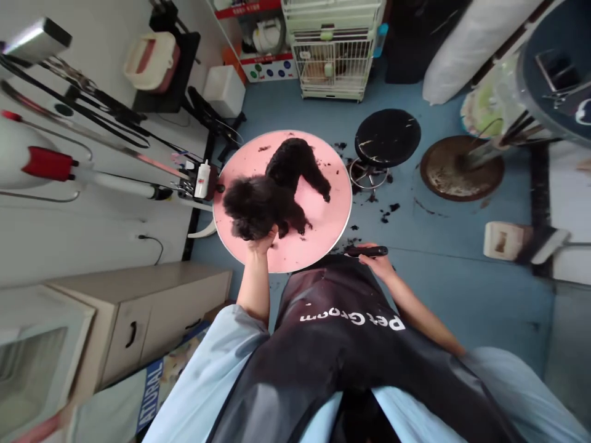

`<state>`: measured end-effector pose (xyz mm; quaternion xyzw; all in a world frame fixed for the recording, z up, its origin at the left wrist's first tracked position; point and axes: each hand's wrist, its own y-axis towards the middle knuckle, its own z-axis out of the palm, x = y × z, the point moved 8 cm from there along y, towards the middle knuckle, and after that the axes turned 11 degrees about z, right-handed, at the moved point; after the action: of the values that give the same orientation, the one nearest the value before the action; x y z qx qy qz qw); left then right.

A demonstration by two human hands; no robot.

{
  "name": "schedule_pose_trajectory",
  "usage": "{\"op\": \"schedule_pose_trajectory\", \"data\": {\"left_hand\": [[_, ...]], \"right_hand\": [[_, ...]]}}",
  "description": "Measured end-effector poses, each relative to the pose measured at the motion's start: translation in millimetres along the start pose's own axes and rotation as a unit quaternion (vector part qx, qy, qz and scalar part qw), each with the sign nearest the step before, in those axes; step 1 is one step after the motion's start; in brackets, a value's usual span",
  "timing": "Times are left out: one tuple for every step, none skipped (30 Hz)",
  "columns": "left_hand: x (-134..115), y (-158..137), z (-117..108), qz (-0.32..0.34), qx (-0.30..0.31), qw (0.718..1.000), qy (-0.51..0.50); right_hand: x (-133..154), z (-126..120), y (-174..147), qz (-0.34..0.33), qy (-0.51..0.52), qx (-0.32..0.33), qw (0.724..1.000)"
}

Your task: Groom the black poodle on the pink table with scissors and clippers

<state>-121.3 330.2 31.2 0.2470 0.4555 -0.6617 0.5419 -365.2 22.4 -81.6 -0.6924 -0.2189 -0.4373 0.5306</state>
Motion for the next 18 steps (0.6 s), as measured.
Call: {"op": "schedule_pose_trajectory", "data": {"left_hand": [[-2,-2,3,0.01,-0.009,1.0,-0.007],[-2,-4,6,0.012,-0.021,0.999,-0.021],[0,-6,8,0.008,-0.036,0.999,-0.035],[3,-8,9,0.0,-0.053,0.998,-0.039],[7,-11,9,-0.012,-0.07,0.996,-0.048],[11,-13,10,-0.026,-0.083,0.994,-0.064],[16,-14,10,-0.036,-0.092,0.992,-0.082],[19,-14,11,-0.042,-0.096,0.99,-0.097],[21,-13,11,-0.043,-0.096,0.989,-0.107],[23,-12,11,-0.044,-0.093,0.988,-0.112],[25,-12,10,-0.046,-0.09,0.988,-0.115],[26,-11,10,-0.049,-0.089,0.988,-0.119],[27,-10,9,-0.053,-0.088,0.987,-0.126],[29,-10,9,-0.058,-0.087,0.985,-0.136],[30,-10,9,-0.061,-0.088,0.983,-0.147],[30,-9,9,-0.064,-0.09,0.981,-0.158],[31,-9,8,-0.067,-0.094,0.979,-0.168],[31,-9,8,-0.07,-0.099,0.977,-0.175]], "right_hand": [[14,2,8,-0.01,-0.011,0.024,1.0],[34,7,16,-0.03,-0.024,0.041,0.998],[58,16,24,-0.061,-0.04,0.054,0.996],[87,28,31,-0.103,-0.053,0.062,0.991],[119,44,37,-0.151,-0.067,0.074,0.983],[150,65,41,-0.198,-0.081,0.092,0.973],[180,85,45,-0.236,-0.079,0.106,0.963],[206,104,48,-0.268,-0.068,0.118,0.954],[230,121,51,-0.299,-0.061,0.127,0.944],[247,136,53,-0.322,-0.064,0.134,0.935],[259,149,55,-0.332,-0.075,0.14,0.93],[265,159,56,-0.336,-0.096,0.145,0.926],[265,167,58,-0.332,-0.123,0.153,0.923],[263,172,59,-0.322,-0.154,0.162,0.92],[258,175,59,-0.311,-0.182,0.168,0.918],[254,176,60,-0.3,-0.202,0.167,0.917],[251,175,60,-0.293,-0.207,0.159,0.92],[250,174,60,-0.292,-0.199,0.143,0.924]]}}
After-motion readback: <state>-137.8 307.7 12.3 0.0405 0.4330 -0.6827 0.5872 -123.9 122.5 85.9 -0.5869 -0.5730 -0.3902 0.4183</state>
